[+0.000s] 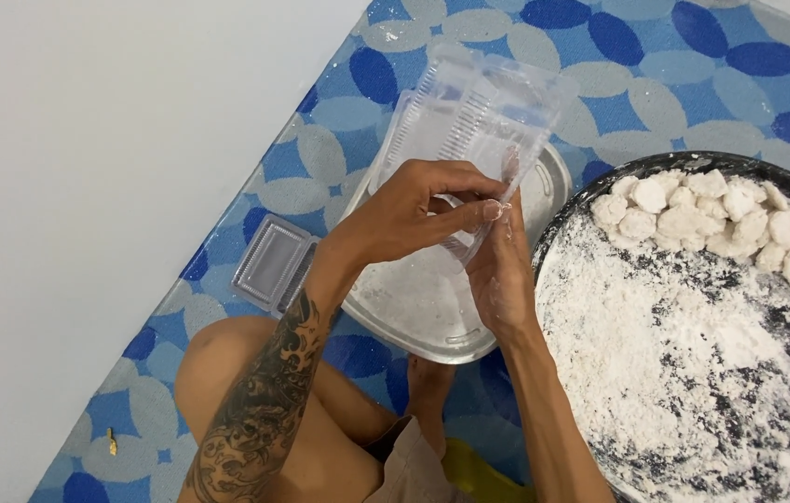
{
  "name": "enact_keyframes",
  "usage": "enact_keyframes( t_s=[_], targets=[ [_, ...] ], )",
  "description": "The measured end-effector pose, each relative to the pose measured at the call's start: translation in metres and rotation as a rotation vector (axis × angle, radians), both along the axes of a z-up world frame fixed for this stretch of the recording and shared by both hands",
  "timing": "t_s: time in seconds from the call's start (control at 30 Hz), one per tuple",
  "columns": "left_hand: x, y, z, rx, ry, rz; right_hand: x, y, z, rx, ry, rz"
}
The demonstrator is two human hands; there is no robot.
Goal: The person places small white food items from a large black bowl into plastic containers by hand.
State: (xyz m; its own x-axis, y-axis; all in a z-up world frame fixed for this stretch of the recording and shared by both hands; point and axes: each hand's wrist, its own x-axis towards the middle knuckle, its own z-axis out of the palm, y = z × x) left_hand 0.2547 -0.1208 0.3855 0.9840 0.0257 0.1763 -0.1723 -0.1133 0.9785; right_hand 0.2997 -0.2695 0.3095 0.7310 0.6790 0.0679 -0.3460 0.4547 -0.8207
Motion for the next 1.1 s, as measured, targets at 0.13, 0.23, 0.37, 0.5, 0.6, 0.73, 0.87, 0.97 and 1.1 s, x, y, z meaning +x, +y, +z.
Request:
enact_keyframes(
  t_s=[0.13,0.23,0.37,0.5,0.6,0.73,0.87,0.97,1.1],
  targets=[
    [0.000,0.000,0.002,0.026,-0.014,0.003,0.001,0.001,-0.003,0.020,0.005,-0.003],
    [0.000,0.000,0.001,0.050,-0.021,0.005,0.003,0.001,-0.007,0.035,-0.007,-0.011],
    [0.001,0.000,0.001,0.071,-0.028,-0.001,0.004,-0.001,-0.006,0.028,-0.011,-0.005],
    [0.000,0.002,0.000,0.107,-0.034,-0.002,0.002,-0.002,-0.015,0.031,0.010,-0.008],
    [-0.002,0.002,0.003,0.111,-0.045,-0.009,0.003,0.001,-0.007,0.043,0.026,-0.006],
    [-0.008,0.002,0.005,0.109,-0.045,-0.042,0.000,-0.003,-0.001,0.048,0.123,-0.028],
    [-0.013,0.004,0.003,0.083,-0.043,-0.087,0.002,-0.005,0.006,-0.019,0.269,-0.071],
    [-0.014,0.005,0.003,0.058,-0.030,-0.105,0.000,-0.004,0.017,-0.057,0.265,-0.069],
    [-0.015,0.007,0.008,0.017,-0.028,-0.140,0.003,-0.006,0.009,-0.081,0.243,-0.050]
  ],
)
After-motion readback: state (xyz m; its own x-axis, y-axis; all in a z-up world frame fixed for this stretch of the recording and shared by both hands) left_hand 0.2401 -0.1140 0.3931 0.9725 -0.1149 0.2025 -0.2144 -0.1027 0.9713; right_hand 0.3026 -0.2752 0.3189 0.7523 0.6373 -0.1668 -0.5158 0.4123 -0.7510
